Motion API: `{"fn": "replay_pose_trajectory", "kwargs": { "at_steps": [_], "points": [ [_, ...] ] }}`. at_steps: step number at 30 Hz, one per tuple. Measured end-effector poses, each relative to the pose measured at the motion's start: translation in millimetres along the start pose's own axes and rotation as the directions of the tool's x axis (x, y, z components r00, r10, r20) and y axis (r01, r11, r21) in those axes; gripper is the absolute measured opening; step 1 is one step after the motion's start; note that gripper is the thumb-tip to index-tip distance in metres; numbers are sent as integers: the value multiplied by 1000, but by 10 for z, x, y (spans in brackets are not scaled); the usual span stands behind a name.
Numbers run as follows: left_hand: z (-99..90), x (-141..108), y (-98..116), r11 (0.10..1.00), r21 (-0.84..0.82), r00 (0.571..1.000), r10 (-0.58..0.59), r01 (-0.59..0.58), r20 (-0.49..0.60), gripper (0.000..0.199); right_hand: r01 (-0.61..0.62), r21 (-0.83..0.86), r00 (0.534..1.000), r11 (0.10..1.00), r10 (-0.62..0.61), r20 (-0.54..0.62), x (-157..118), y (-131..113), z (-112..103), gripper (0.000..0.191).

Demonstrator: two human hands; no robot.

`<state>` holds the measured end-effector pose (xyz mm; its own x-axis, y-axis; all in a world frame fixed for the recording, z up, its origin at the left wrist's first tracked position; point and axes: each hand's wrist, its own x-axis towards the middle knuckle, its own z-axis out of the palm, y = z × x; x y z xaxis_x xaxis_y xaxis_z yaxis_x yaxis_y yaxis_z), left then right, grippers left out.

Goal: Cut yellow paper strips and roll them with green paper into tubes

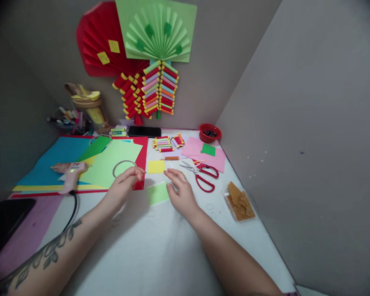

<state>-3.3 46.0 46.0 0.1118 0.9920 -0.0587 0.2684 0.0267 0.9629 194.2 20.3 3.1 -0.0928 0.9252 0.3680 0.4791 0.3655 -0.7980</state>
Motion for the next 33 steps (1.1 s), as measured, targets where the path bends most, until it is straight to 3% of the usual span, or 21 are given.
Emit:
{"fn": "replay_pose_trajectory", "kwargs": {
  "at_steps": [3,6,9,13,16,18,21,24,28,33],
  "points": [
    [-67,70,-22,995,99,999,-8,12,-38,26,-20,-189,999,982,27,36,35,128,47,38],
    [-88,110,-68,989,127,995,79,-71,-54,17,-3,-356,995,934,40,97,52,183,102,39],
    [-81,115,-99,982,121,988,148,-143,-36,16,23,-442,990,897,40,134,54,179,136,40],
    [-49,100,-122,960,246,990,140,-132,-13,22,19,-494,988,869,60,144,51,141,133,38],
    [-11,57,-136,874,433,975,209,-220,75,16,54,-505,984,861,39,173,39,85,129,38],
    [19,8,-120,771,571,959,208,-282,192,22,112,-510,974,853,8,229,23,33,138,40],
    [64,-64,-59,569,754,931,62,-328,359,35,176,-530,941,830,16,337,1,-45,156,43],
    [96,-100,0,401,826,900,-12,-395,436,36,170,-576,919,799,82,385,-1,-104,147,45],
    [110,-111,9,344,816,870,2,-464,493,33,131,-660,925,740,148,349,12,-154,109,41],
    [57,-59,-59,392,796,871,29,-461,491,30,45,-704,947,708,193,255,22,-101,73,37]
  ]
}}
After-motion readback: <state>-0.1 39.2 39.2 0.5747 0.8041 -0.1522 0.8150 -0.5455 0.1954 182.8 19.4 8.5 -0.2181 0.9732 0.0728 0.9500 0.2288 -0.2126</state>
